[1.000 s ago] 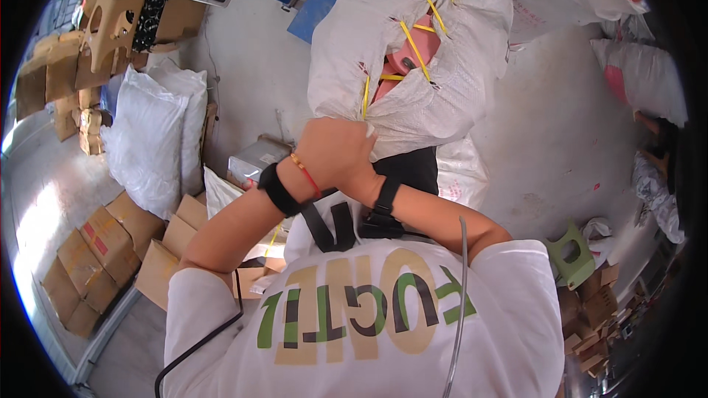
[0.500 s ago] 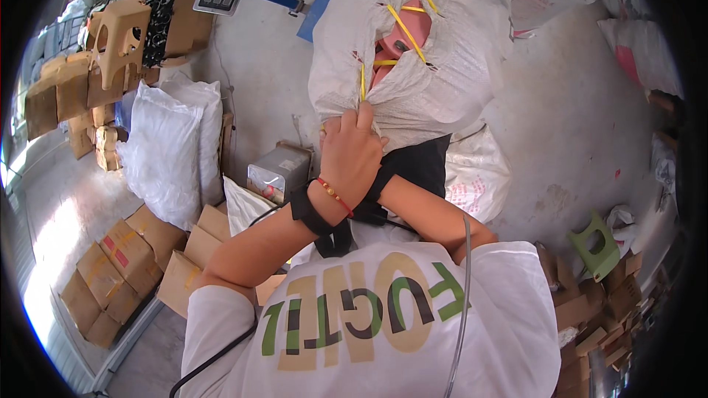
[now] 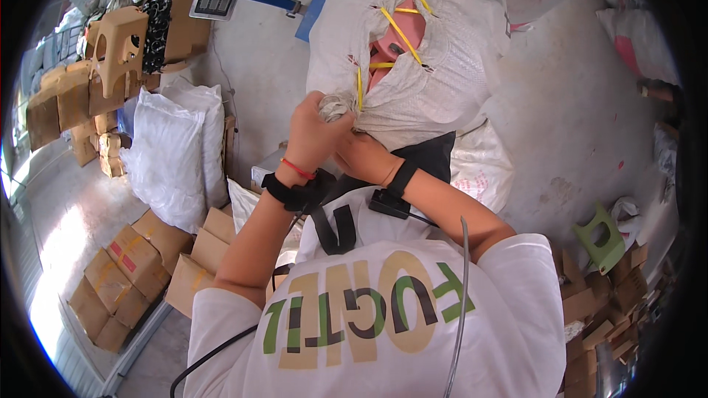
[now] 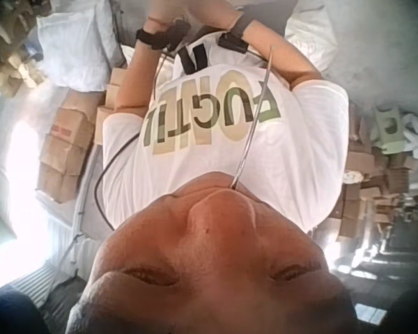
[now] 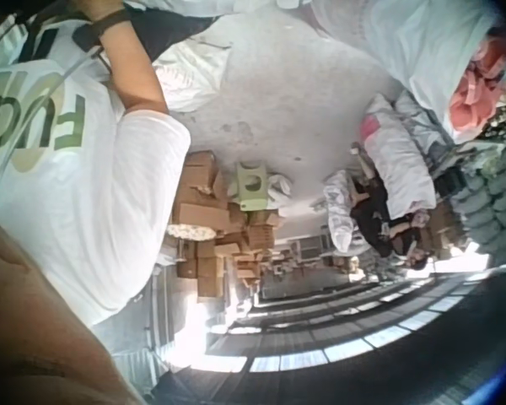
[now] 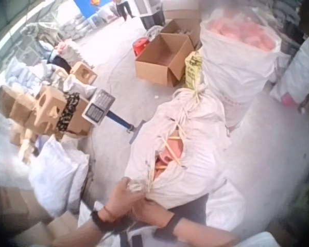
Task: The person ties a large white sack filled with pink plastic bowls using yellow plastic ties. After securing the sack, the person opens another sack and transfers pink plastic bowls into a cardboard box.
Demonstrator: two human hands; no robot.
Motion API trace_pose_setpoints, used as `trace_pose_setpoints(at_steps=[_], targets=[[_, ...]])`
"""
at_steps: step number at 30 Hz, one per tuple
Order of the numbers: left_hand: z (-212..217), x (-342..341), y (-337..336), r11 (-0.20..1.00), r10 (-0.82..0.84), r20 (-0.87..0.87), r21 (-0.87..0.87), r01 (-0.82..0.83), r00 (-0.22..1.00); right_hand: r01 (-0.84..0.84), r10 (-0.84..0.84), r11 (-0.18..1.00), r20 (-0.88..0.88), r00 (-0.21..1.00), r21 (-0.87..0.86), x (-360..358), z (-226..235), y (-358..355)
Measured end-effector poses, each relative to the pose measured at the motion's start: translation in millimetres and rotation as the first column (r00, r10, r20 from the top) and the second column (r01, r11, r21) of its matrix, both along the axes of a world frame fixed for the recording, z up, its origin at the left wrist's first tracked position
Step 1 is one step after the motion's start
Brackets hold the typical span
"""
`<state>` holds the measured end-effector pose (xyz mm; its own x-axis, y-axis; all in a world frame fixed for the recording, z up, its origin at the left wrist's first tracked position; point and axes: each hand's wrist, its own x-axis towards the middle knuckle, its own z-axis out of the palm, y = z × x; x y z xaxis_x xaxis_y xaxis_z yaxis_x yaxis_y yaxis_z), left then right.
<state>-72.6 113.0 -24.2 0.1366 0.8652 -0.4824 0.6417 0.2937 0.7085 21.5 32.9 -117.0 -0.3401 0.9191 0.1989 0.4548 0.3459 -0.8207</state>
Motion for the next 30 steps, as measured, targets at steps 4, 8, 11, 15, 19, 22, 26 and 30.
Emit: trace_pose_setpoints(at_steps=[4, 8, 11, 15, 19, 22, 26, 30], targets=[[2.5, -5.7, 3.9, 0.997, -0.029, 0.226, -0.068, 0.045, 0.974, -0.044, 0.051, 0.989, -0.050, 0.997, 0.139, 8.1, -1.4, 3.0], [3.8, -4.1, -1.5, 0.921, -0.359, 0.079, 0.189, 0.340, 0.930, -0.106, 0.112, 0.992, -0.074, 0.991, 0.071, 15.9, -1.3, -1.3], [20.5, 7.9, 0.6, 0.778, -0.541, -0.281, 0.192, 0.599, 0.793, -0.219, 0.219, 0.975, -0.005, 0.976, 0.040, 20.9, -4.0, -0.4], [15.9, 12.2, 6.8, 0.834, -0.500, -0.299, 0.088, 0.545, 0.813, -0.196, 0.197, 0.980, -0.048, 0.979, 0.026, 22.5, 1.0, 2.6], [0.2, 1.1, 8.7, 0.911, -0.372, -0.086, 0.156, 0.382, 0.924, -0.174, 0.166, 0.983, -0.111, 0.980, -0.066, 52.8, 36.6, 3.9], [-6.1, -1.3, -0.4, 0.928, -0.308, -0.058, 0.204, 0.313, 0.950, 0.125, -0.139, 0.989, -0.231, 0.963, -0.075, 67.0, 55.4, 1.8], [-8.9, 0.4, -13.9, 0.969, -0.183, -0.061, 0.160, 0.190, 0.981, 0.425, -0.460, 0.871, -0.106, 0.882, -0.245, 58.3, 70.8, 13.9], [-22.1, 7.8, -28.4, 0.906, -0.130, -0.043, 0.400, 0.137, 0.991, 0.567, -0.581, 0.777, 0.036, 0.813, -0.274, 42.5, 73.3, 25.1]])
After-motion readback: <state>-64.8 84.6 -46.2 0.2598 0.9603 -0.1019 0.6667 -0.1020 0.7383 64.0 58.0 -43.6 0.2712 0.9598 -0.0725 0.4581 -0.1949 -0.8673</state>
